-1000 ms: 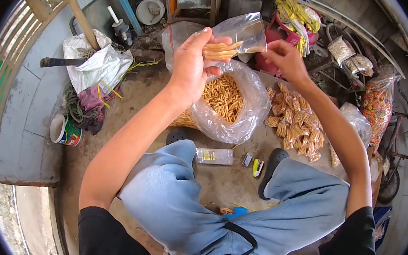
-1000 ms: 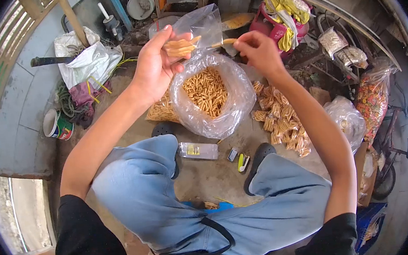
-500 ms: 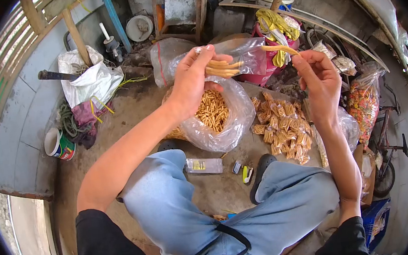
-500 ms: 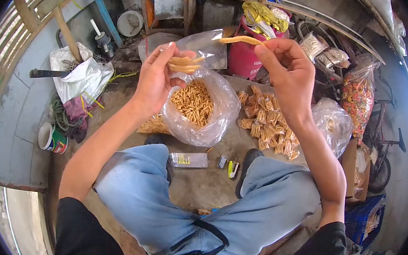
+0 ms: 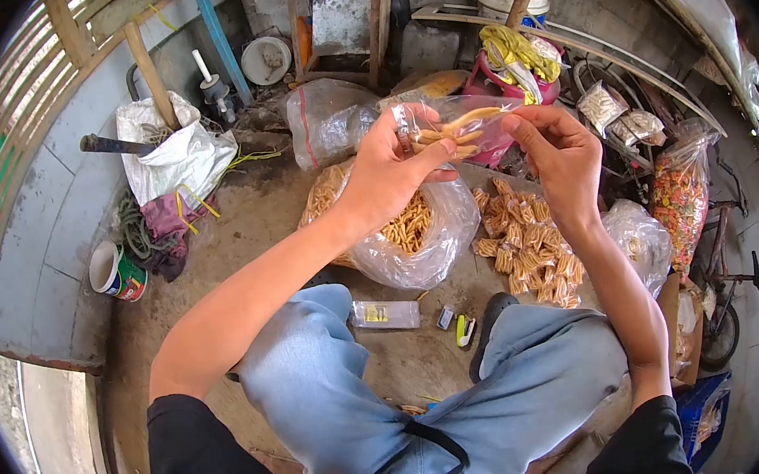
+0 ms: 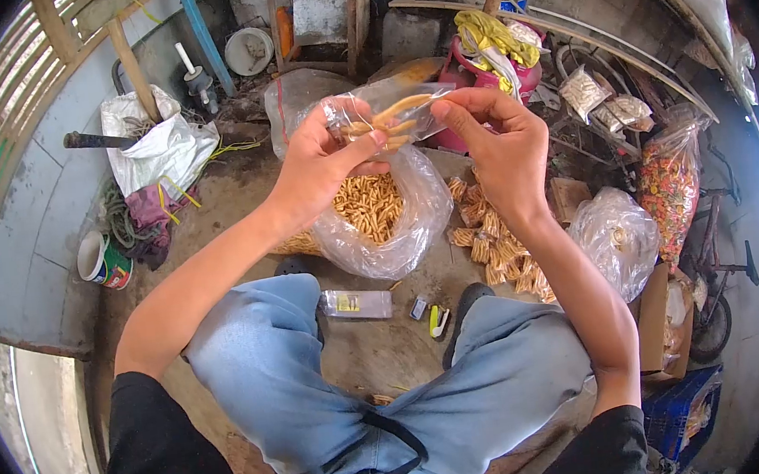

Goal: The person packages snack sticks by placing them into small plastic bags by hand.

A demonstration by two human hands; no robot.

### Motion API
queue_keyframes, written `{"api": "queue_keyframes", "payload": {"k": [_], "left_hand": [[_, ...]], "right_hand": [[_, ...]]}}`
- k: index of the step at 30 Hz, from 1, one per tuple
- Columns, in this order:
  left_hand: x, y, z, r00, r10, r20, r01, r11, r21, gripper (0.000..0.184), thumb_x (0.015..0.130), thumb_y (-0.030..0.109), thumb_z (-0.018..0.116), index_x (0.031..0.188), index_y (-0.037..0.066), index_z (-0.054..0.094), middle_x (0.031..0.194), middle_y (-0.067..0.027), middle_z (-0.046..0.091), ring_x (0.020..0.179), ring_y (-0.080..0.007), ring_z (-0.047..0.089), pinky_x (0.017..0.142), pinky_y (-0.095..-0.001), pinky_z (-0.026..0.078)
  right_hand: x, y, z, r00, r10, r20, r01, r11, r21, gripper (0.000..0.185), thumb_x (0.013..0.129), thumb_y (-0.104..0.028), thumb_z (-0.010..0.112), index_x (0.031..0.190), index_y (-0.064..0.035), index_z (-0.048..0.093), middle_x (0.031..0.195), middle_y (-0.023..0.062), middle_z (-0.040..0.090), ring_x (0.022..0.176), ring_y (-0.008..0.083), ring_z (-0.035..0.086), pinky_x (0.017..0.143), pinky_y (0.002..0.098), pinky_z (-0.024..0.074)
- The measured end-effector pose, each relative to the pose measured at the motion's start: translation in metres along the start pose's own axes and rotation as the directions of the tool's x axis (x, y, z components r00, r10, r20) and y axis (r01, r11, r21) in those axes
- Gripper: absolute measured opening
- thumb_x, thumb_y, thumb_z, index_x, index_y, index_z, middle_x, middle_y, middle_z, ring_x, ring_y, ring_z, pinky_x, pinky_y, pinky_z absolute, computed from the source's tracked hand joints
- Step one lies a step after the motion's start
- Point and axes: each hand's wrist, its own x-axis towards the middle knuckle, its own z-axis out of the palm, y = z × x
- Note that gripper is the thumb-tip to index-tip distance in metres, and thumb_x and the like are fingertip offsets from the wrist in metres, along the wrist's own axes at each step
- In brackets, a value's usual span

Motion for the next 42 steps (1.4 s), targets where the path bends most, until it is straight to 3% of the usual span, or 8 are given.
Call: {"api": "queue_keyframes", "payload": {"k": [9, 12, 19, 25, 30, 34, 39, 42], "left_hand": [[-0.002, 0.005, -0.006, 0.999, -0.029, 0.020, 0.031, 0.994, -0.108, 0.034, 0.091, 0.009, 0.062, 0.119, 0.007, 0.043, 0.112, -0.0110, 0.064, 0.097, -0.0190, 0.065, 0.077, -0.0316, 0.059], [-0.002, 0.006, -0.007, 0.999, -0.024, 0.033, 0.027, 0.995, -0.093, 0.033, 0.091, 0.009, 0.062, 0.119, 0.007, 0.044, 0.114, -0.0132, 0.064, 0.097, -0.0195, 0.065, 0.074, -0.0312, 0.058], [-0.002, 0.006, -0.007, 0.999, -0.009, 0.048, 0.011, 0.999, -0.042, 0.031, 0.092, 0.009, 0.061, 0.118, 0.008, 0.045, 0.115, -0.0146, 0.064, 0.096, -0.0195, 0.065, 0.070, -0.0305, 0.057], [-0.001, 0.004, -0.008, 0.999, -0.028, 0.044, 0.030, 0.998, -0.063, 0.027, 0.093, 0.011, 0.059, 0.116, 0.008, 0.047, 0.114, -0.0139, 0.065, 0.095, -0.0197, 0.065, 0.069, -0.0303, 0.057], [-0.001, 0.001, -0.007, 0.999, 0.026, 0.023, -0.027, 0.999, 0.047, 0.030, 0.092, 0.009, 0.060, 0.119, 0.007, 0.047, 0.110, -0.0108, 0.064, 0.095, -0.0182, 0.065, 0.068, -0.0295, 0.058], [-0.001, 0.003, -0.007, 1.000, 0.016, 0.021, -0.017, 0.998, 0.056, 0.032, 0.091, 0.007, 0.061, 0.120, 0.006, 0.047, 0.111, -0.0100, 0.062, 0.094, -0.0175, 0.065, 0.069, -0.0290, 0.057], [-0.002, 0.004, -0.006, 0.999, 0.050, 0.011, -0.051, 0.995, 0.084, 0.033, 0.091, 0.008, 0.061, 0.121, 0.006, 0.046, 0.109, -0.0080, 0.061, 0.094, -0.0164, 0.064, 0.070, -0.0282, 0.057], [-0.001, 0.002, -0.006, 0.999, 0.043, 0.018, -0.045, 0.995, 0.086, 0.034, 0.091, 0.008, 0.061, 0.122, 0.006, 0.046, 0.109, -0.0076, 0.062, 0.095, -0.0153, 0.063, 0.070, -0.0281, 0.057]], "right_hand": [[0.002, 0.011, -0.001, 0.978, -0.090, 0.187, 0.094, 0.996, -0.012, 0.027, 0.084, -0.009, 0.071, 0.110, -0.0019, 0.067, 0.100, 0.0023, 0.067, 0.088, 0.0051, 0.058, 0.079, 0.0202, 0.0473], [0.001, 0.011, 0.000, 0.975, -0.061, 0.215, 0.067, 0.997, -0.024, 0.032, 0.084, -0.010, 0.072, 0.114, -0.0025, 0.065, 0.099, 0.0014, 0.067, 0.085, 0.0044, 0.057, 0.074, 0.0194, 0.0464], [-0.002, 0.014, -0.001, 0.975, -0.121, 0.186, 0.155, 0.971, -0.179, 0.030, 0.085, -0.009, 0.071, 0.113, -0.0021, 0.065, 0.098, 0.0003, 0.066, 0.077, 0.0034, 0.053, 0.067, 0.0185, 0.0430], [-0.001, 0.008, -0.001, 0.984, -0.128, 0.121, 0.131, 0.991, -0.020, 0.028, 0.089, -0.008, 0.066, 0.116, -0.0008, 0.062, 0.096, 0.0029, 0.068, 0.077, 0.0037, 0.056, 0.068, 0.0184, 0.0437], [0.002, 0.002, -0.004, 0.990, 0.084, 0.113, -0.099, 0.987, 0.129, 0.026, 0.092, -0.013, 0.062, 0.114, -0.0004, 0.060, 0.088, 0.0029, 0.067, 0.066, 0.0020, 0.050, 0.053, 0.0177, 0.0383], [0.005, 0.004, -0.011, 0.981, 0.129, 0.146, -0.158, 0.966, 0.207, 0.028, 0.092, -0.015, 0.061, 0.115, 0.0002, 0.059, 0.091, 0.0048, 0.069, 0.068, 0.0017, 0.054, 0.051, 0.0167, 0.0383], [0.007, -0.001, -0.012, 0.913, 0.311, 0.264, -0.390, 0.853, 0.346, 0.026, 0.092, -0.016, 0.061, 0.110, 0.0021, 0.063, 0.084, 0.0024, 0.067, 0.066, 0.0023, 0.052, 0.051, 0.0178, 0.0398], [0.011, 0.015, -0.020, 0.897, 0.281, 0.341, -0.391, 0.863, 0.319, 0.024, 0.092, -0.016, 0.061, 0.111, -0.0020, 0.064, 0.092, 0.0018, 0.066, 0.068, 0.0026, 0.051, 0.053, 0.0179, 0.0379]]}}
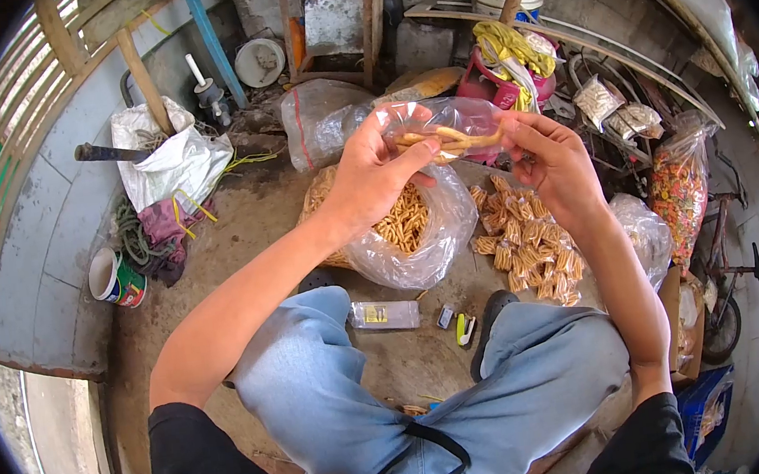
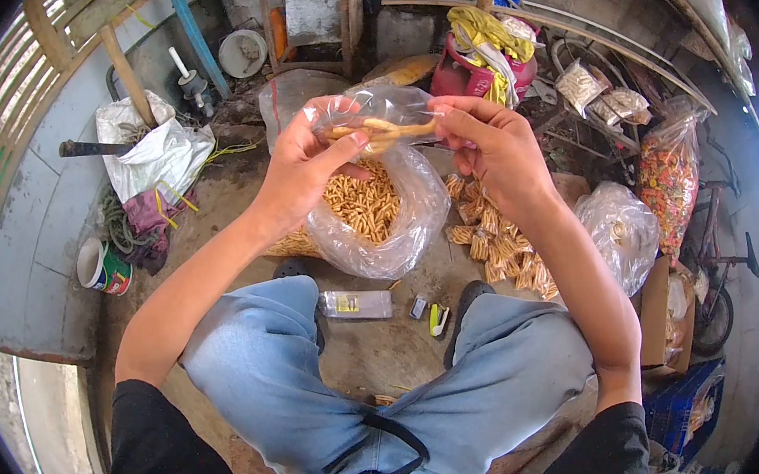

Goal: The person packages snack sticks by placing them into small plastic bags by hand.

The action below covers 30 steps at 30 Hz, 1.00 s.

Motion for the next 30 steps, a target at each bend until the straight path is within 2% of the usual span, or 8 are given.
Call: {"api": "queue_keyframes", "payload": {"k": [6, 12, 16, 19, 21, 24, 28, 30], "left_hand": [[-0.001, 0.004, 0.003, 0.998, 0.000, 0.056, 0.001, 1.000, -0.017, 0.033, 0.089, 0.005, 0.063, 0.119, 0.005, 0.048, 0.106, -0.0057, 0.061, 0.089, -0.0109, 0.062, 0.066, -0.0252, 0.056], [-0.003, 0.003, 0.009, 0.992, 0.028, 0.120, -0.025, 0.999, -0.027, 0.036, 0.088, 0.003, 0.065, 0.118, 0.005, 0.047, 0.104, -0.0052, 0.061, 0.091, -0.0109, 0.062, 0.069, -0.0261, 0.057], [-0.003, 0.002, 0.009, 0.988, 0.040, 0.152, -0.043, 0.999, 0.018, 0.035, 0.089, 0.006, 0.064, 0.120, 0.007, 0.047, 0.108, -0.0085, 0.064, 0.096, -0.0137, 0.063, 0.071, -0.0269, 0.057], [-0.001, 0.005, 0.006, 0.996, 0.004, 0.085, 0.001, 0.998, -0.064, 0.034, 0.089, 0.007, 0.065, 0.119, 0.007, 0.048, 0.108, -0.0090, 0.064, 0.095, -0.0156, 0.064, 0.071, -0.0270, 0.058], [-0.002, 0.008, 0.003, 0.994, -0.099, 0.055, 0.106, 0.984, -0.143, 0.034, 0.089, 0.008, 0.065, 0.119, 0.007, 0.049, 0.107, -0.0091, 0.065, 0.093, -0.0174, 0.066, 0.072, -0.0269, 0.058], [-0.003, 0.007, 0.002, 0.990, -0.119, 0.081, 0.132, 0.974, -0.186, 0.035, 0.089, 0.009, 0.066, 0.120, 0.006, 0.049, 0.106, -0.0093, 0.065, 0.091, -0.0181, 0.067, 0.071, -0.0266, 0.058], [-0.002, 0.008, 0.002, 0.985, -0.131, 0.113, 0.152, 0.967, -0.206, 0.034, 0.089, 0.008, 0.065, 0.118, 0.005, 0.049, 0.107, -0.0104, 0.064, 0.092, -0.0184, 0.066, 0.072, -0.0283, 0.059], [-0.002, 0.009, 0.001, 0.981, -0.140, 0.132, 0.165, 0.965, -0.202, 0.036, 0.089, 0.008, 0.066, 0.120, 0.005, 0.048, 0.107, -0.0108, 0.064, 0.091, -0.0186, 0.067, 0.071, -0.0278, 0.059]], "right_hand": [[-0.002, 0.005, -0.001, 1.000, 0.004, -0.024, -0.008, 0.987, -0.160, 0.017, 0.092, -0.015, 0.061, 0.104, -0.0046, 0.066, 0.094, -0.0010, 0.066, 0.073, 0.0038, 0.053, 0.059, 0.0201, 0.0402], [-0.005, 0.010, 0.014, 0.987, 0.153, -0.057, -0.151, 0.988, 0.045, 0.014, 0.092, -0.018, 0.062, 0.098, -0.0067, 0.067, 0.096, -0.0004, 0.067, 0.081, 0.0067, 0.057, 0.066, 0.0239, 0.0428], [-0.005, 0.014, 0.018, 0.987, 0.157, -0.036, -0.158, 0.987, -0.017, 0.019, 0.092, -0.020, 0.061, 0.102, -0.0044, 0.067, 0.093, -0.0008, 0.067, 0.077, 0.0067, 0.056, 0.064, 0.0232, 0.0432], [-0.002, 0.013, 0.012, 0.999, 0.044, -0.008, -0.045, 0.984, -0.170, 0.028, 0.090, -0.026, 0.066, 0.110, -0.0059, 0.068, 0.098, -0.0001, 0.068, 0.083, 0.0046, 0.057, 0.069, 0.0225, 0.0438], [-0.004, 0.007, 0.015, 0.989, -0.122, 0.089, 0.142, 0.948, -0.285, 0.028, 0.089, -0.016, 0.067, 0.115, -0.0047, 0.066, 0.106, 0.0020, 0.066, 0.086, 0.0040, 0.056, 0.071, 0.0224, 0.0458], [-0.003, 0.016, 0.010, 0.960, -0.206, 0.191, 0.262, 0.901, -0.345, 0.031, 0.086, -0.005, 0.068, 0.117, -0.0033, 0.065, 0.108, 0.0017, 0.065, 0.087, 0.0047, 0.057, 0.073, 0.0226, 0.0470], [-0.003, 0.025, 0.010, 0.926, -0.354, 0.131, 0.377, 0.846, -0.376, 0.034, 0.084, -0.002, 0.069, 0.118, -0.0051, 0.065, 0.105, 0.0007, 0.065, 0.089, 0.0058, 0.057, 0.077, 0.0238, 0.0475], [-0.003, 0.024, 0.006, 0.877, -0.462, 0.132, 0.461, 0.732, -0.503, 0.031, 0.083, -0.003, 0.069, 0.113, -0.0064, 0.067, 0.099, 0.0023, 0.065, 0.090, 0.0082, 0.059, 0.079, 0.0248, 0.0475]]}}
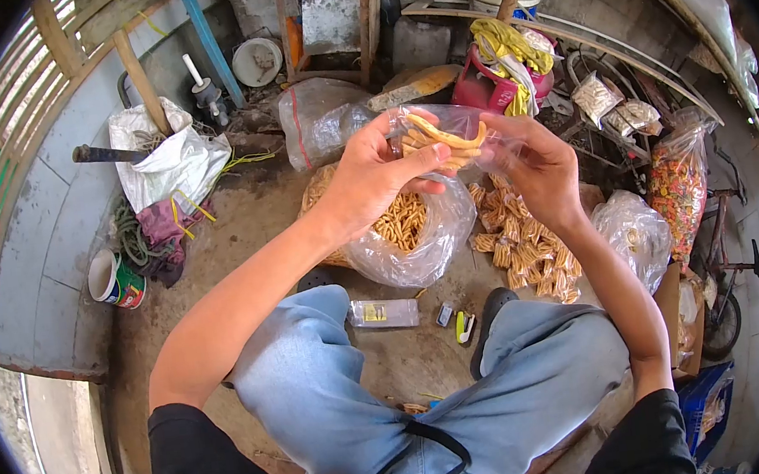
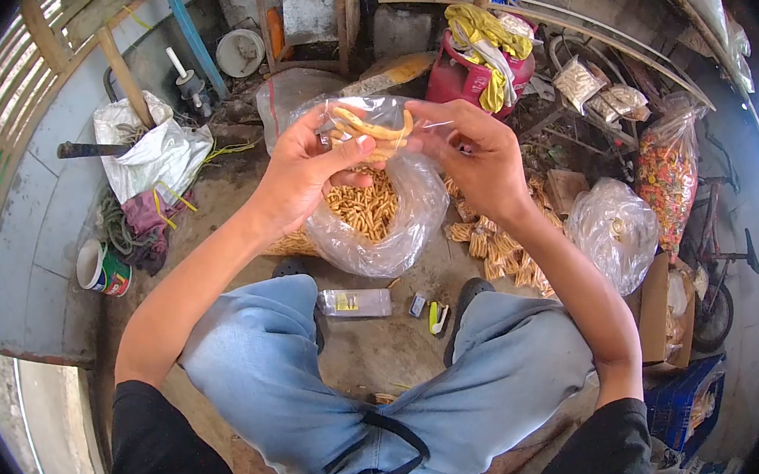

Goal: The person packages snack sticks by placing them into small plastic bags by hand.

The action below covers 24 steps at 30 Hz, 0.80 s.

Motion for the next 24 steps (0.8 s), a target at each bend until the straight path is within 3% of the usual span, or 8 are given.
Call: {"api": "queue_keyframes", "payload": {"k": [3, 4, 6, 13, 19, 21, 22, 24], "left_hand": [[0.000, 0.001, 0.002, 0.999, -0.017, 0.027, 0.016, 1.000, 0.007, 0.038, 0.089, 0.009, 0.066, 0.122, 0.005, 0.048, 0.108, -0.0111, 0.065, 0.092, -0.0186, 0.067, 0.070, -0.0271, 0.059], [0.000, 0.001, 0.002, 0.999, -0.017, 0.028, 0.017, 1.000, 0.007, 0.038, 0.089, 0.009, 0.066, 0.122, 0.005, 0.048, 0.108, -0.0111, 0.065, 0.092, -0.0186, 0.067, 0.070, -0.0271, 0.059], [-0.001, 0.000, 0.002, 0.999, -0.038, 0.026, 0.038, 0.999, 0.021, 0.039, 0.089, 0.009, 0.066, 0.123, 0.004, 0.048, 0.108, -0.0106, 0.065, 0.091, -0.0182, 0.066, 0.069, -0.0268, 0.059], [-0.002, 0.000, 0.004, 0.998, -0.024, 0.059, 0.020, 0.998, 0.062, 0.042, 0.087, 0.012, 0.068, 0.123, 0.003, 0.047, 0.107, -0.0097, 0.065, 0.091, -0.0166, 0.066, 0.069, -0.0262, 0.059], [-0.002, -0.001, 0.008, 0.999, 0.043, 0.024, -0.045, 0.993, 0.105, 0.043, 0.085, 0.010, 0.070, 0.120, 0.003, 0.047, 0.106, -0.0095, 0.065, 0.091, -0.0159, 0.066, 0.071, -0.0279, 0.059], [-0.001, -0.003, 0.007, 0.997, 0.071, 0.001, -0.071, 0.992, 0.109, 0.042, 0.085, 0.007, 0.070, 0.120, 0.003, 0.047, 0.106, -0.0101, 0.065, 0.091, -0.0159, 0.066, 0.071, -0.0285, 0.059], [-0.001, -0.003, 0.006, 0.998, 0.070, 0.001, -0.070, 0.992, 0.109, 0.042, 0.085, 0.007, 0.070, 0.120, 0.003, 0.047, 0.106, -0.0101, 0.065, 0.091, -0.0159, 0.066, 0.071, -0.0285, 0.059], [-0.001, -0.003, 0.005, 0.997, 0.082, -0.013, -0.079, 0.987, 0.137, 0.041, 0.086, 0.008, 0.070, 0.120, 0.003, 0.048, 0.107, -0.0088, 0.065, 0.093, -0.0155, 0.065, 0.071, -0.0279, 0.059]], "right_hand": [[0.003, -0.001, -0.005, 0.963, -0.262, 0.064, 0.270, 0.941, -0.205, 0.032, 0.079, 0.004, 0.070, 0.111, -0.0007, 0.066, 0.102, 0.0085, 0.066, 0.087, 0.0147, 0.063, 0.078, 0.0263, 0.0504], [0.003, -0.001, -0.006, 0.963, -0.262, 0.063, 0.270, 0.941, -0.205, 0.032, 0.079, 0.004, 0.070, 0.111, -0.0007, 0.066, 0.102, 0.0085, 0.066, 0.087, 0.0147, 0.063, 0.078, 0.0263, 0.0504], [0.003, 0.000, -0.007, 0.896, -0.436, 0.085, 0.434, 0.817, -0.380, 0.032, 0.075, 0.004, 0.072, 0.106, -0.0001, 0.066, 0.099, 0.0121, 0.066, 0.086, 0.0192, 0.064, 0.075, 0.0274, 0.0510], [0.004, 0.000, -0.011, 0.837, -0.528, 0.143, 0.526, 0.705, -0.475, 0.022, 0.075, 0.000, 0.074, 0.096, 0.0008, 0.067, 0.096, 0.0140, 0.066, 0.085, 0.0226, 0.065, 0.073, 0.0298, 0.0508], [-0.001, 0.003, 0.001, 0.956, -0.288, 0.044, 0.290, 0.922, -0.258, 0.011, 0.085, -0.008, 0.068, 0.093, 0.0002, 0.068, 0.094, 0.0100, 0.064, 0.081, 0.0185, 0.063, 0.070, 0.0298, 0.0511], [-0.003, 0.000, 0.006, 0.999, 0.035, 0.019, -0.037, 0.991, 0.126, 0.017, 0.092, -0.016, 0.063, 0.093, 0.0009, 0.067, 0.093, 0.0054, 0.062, 0.072, 0.0102, 0.054, 0.062, 0.0241, 0.0452], [-0.002, -0.003, 0.006, 0.999, 0.036, 0.019, -0.038, 0.991, 0.126, 0.017, 0.092, -0.016, 0.063, 0.093, 0.0009, 0.067, 0.093, 0.0054, 0.062, 0.072, 0.0102, 0.054, 0.062, 0.0241, 0.0452], [-0.001, -0.010, 0.004, 0.968, 0.242, 0.070, -0.251, 0.955, 0.160, 0.016, 0.092, -0.015, 0.062, 0.094, -0.0003, 0.067, 0.094, 0.0035, 0.063, 0.070, 0.0066, 0.051, 0.059, 0.0221, 0.0426]]}}
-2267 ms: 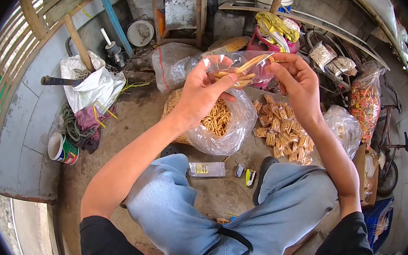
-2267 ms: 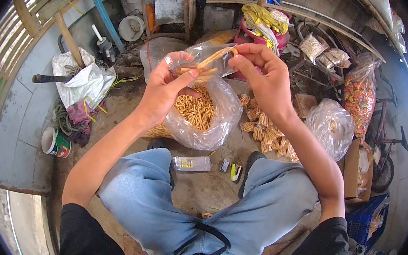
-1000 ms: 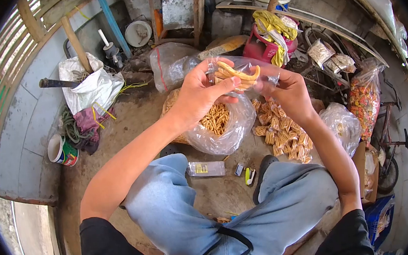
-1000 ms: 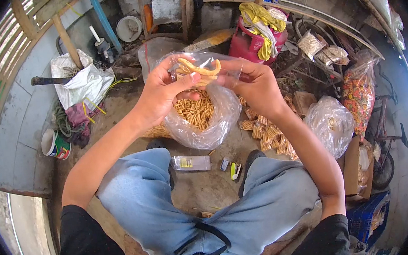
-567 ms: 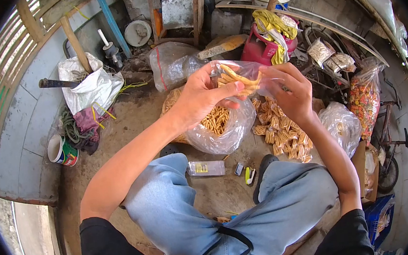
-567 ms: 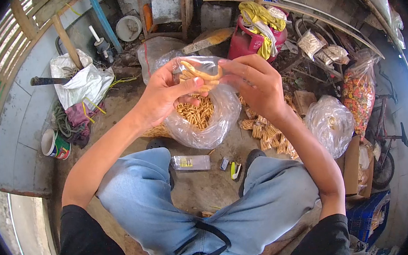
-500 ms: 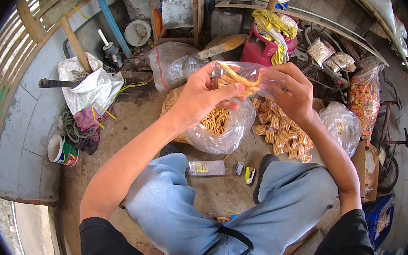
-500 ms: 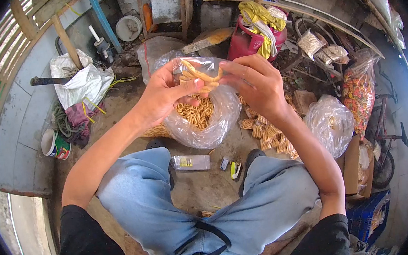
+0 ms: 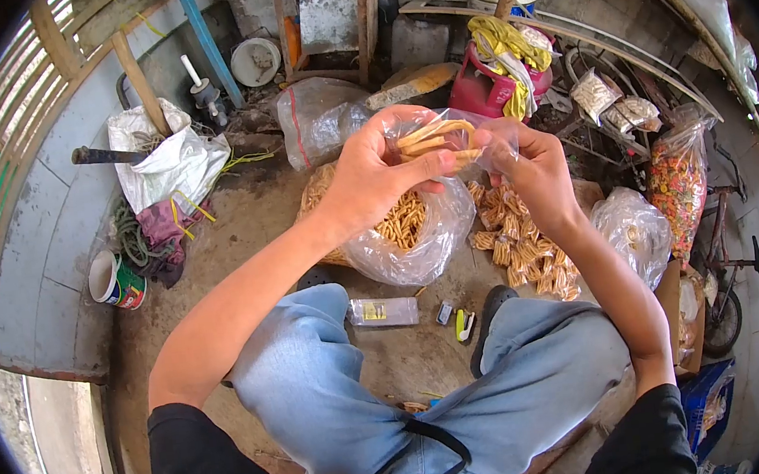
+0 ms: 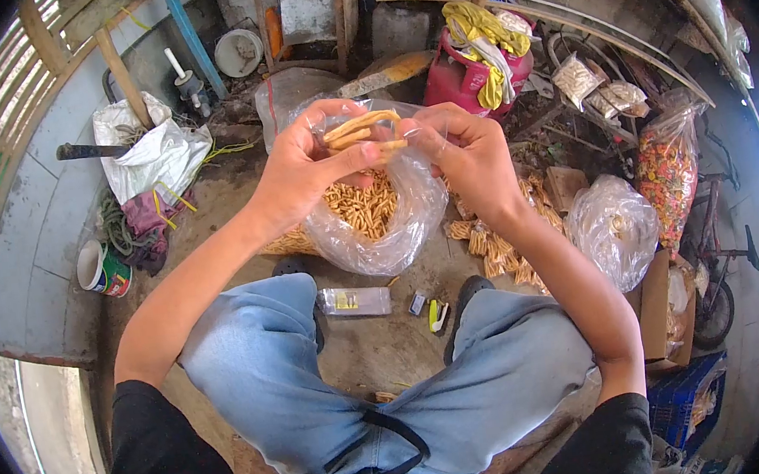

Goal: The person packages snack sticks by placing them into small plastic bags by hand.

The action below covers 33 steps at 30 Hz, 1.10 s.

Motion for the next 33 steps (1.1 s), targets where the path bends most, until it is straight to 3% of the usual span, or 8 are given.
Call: {"api": "queue_keyframes", "payload": {"k": [7, 12, 18, 20, 22, 24, 26, 33], "left_hand": [[0.003, -0.002, -0.001, 0.994, -0.092, -0.066, 0.080, 0.983, -0.168, 0.029, 0.095, 0.023, 0.058, 0.117, 0.004, 0.054, 0.109, -0.0091, 0.066, 0.099, -0.0169, 0.065, 0.077, -0.0284, 0.058], [0.004, -0.012, -0.014, 0.979, -0.172, -0.109, 0.146, 0.966, -0.212, 0.027, 0.094, 0.024, 0.059, 0.112, 0.003, 0.060, 0.105, -0.0068, 0.066, 0.093, -0.0145, 0.065, 0.076, -0.0266, 0.058], [0.004, -0.021, -0.049, 0.941, -0.248, -0.229, 0.158, 0.923, -0.352, 0.026, 0.092, 0.023, 0.062, 0.107, 0.001, 0.064, 0.107, -0.0096, 0.066, 0.095, -0.0195, 0.066, 0.078, -0.0271, 0.059], [0.003, -0.023, -0.060, 0.936, -0.239, -0.257, 0.131, 0.917, -0.376, 0.025, 0.092, 0.022, 0.062, 0.107, 0.002, 0.064, 0.108, -0.0096, 0.066, 0.097, -0.0207, 0.066, 0.081, -0.0281, 0.058], [-0.001, -0.019, -0.066, 0.928, -0.222, -0.301, 0.091, 0.915, -0.393, 0.023, 0.093, 0.020, 0.062, 0.107, 0.003, 0.064, 0.108, -0.0096, 0.066, 0.098, -0.0208, 0.066, 0.085, -0.0297, 0.057], [-0.005, -0.018, -0.073, 0.925, -0.228, -0.305, 0.094, 0.913, -0.396, 0.021, 0.093, 0.018, 0.061, 0.106, 0.003, 0.065, 0.108, -0.0090, 0.067, 0.099, -0.0202, 0.065, 0.089, -0.0311, 0.056], [-0.008, -0.016, -0.077, 0.941, -0.201, -0.273, 0.091, 0.925, -0.368, 0.020, 0.092, 0.017, 0.062, 0.106, 0.003, 0.066, 0.108, -0.0088, 0.067, 0.101, -0.0191, 0.065, 0.089, -0.0312, 0.056], [-0.012, -0.016, -0.087, 0.920, -0.185, -0.344, 0.053, 0.931, -0.360, 0.021, 0.091, 0.015, 0.063, 0.108, 0.003, 0.065, 0.108, -0.0105, 0.068, 0.096, -0.0177, 0.067, 0.082, -0.0278, 0.058]], "right_hand": [[0.000, 0.000, 0.012, 0.990, 0.111, -0.086, -0.109, 0.994, 0.029, 0.017, 0.087, -0.011, 0.068, 0.099, -0.0005, 0.070, 0.099, 0.0034, 0.064, 0.073, 0.0043, 0.055, 0.063, 0.0197, 0.0445], [0.009, 0.013, 0.010, 0.975, -0.217, 0.040, 0.219, 0.933, -0.286, 0.018, 0.086, -0.008, 0.067, 0.103, -0.0038, 0.071, 0.097, 0.0011, 0.062, 0.082, 0.0032, 0.054, 0.070, 0.0186, 0.0433], [0.046, 0.050, 0.004, 0.996, -0.044, -0.076, 0.049, 0.997, 0.064, 0.015, 0.092, -0.014, 0.060, 0.101, -0.0076, 0.070, 0.083, -0.0043, 0.062, 0.071, 0.0024, 0.051, 0.060, 0.0216, 0.0439], [0.064, 0.093, 0.006, 0.986, 0.164, -0.043, -0.167, 0.983, -0.080, 0.018, 0.090, -0.015, 0.060, 0.101, -0.0050, 0.069, 0.086, 0.0001, 0.066, 0.074, 0.0072, 0.057, 0.064, 0.0251, 0.0475], [0.080, 0.186, 0.006, 0.980, -0.043, 0.196, 0.122, 0.904, -0.411, 0.022, 0.087, -0.020, 0.061, 0.102, -0.0057, 0.068, 0.091, 0.0092, 0.070, 0.081, 0.0197, 0.065, 0.071, 0.0333, 0.0509], [0.072, 0.221, 0.021, 0.911, 0.271, 0.311, 0.017, 0.729, -0.685, 0.025, 0.088, -0.020, 0.057, 0.106, -0.0046, 0.067, 0.097, 0.0135, 0.069, 0.089, 0.0252, 0.066, 0.080, 0.0352, 0.0511], [0.071, 0.296, 0.030, 0.868, 0.303, 0.393, 0.101, 0.667, -0.738, 0.026, 0.086, -0.023, 0.057, 0.103, -0.0077, 0.068, 0.102, 0.0181, 0.067, 0.093, 0.0327, 0.065, 0.082, 0.0406, 0.0507], [0.038, 0.389, 0.071, 0.888, 0.442, 0.127, -0.142, 0.527, -0.838, 0.027, 0.081, -0.026, 0.060, 0.100, -0.0093, 0.070, 0.102, 0.0185, 0.066, 0.098, 0.0367, 0.062, 0.087, 0.0448, 0.0484]]}}
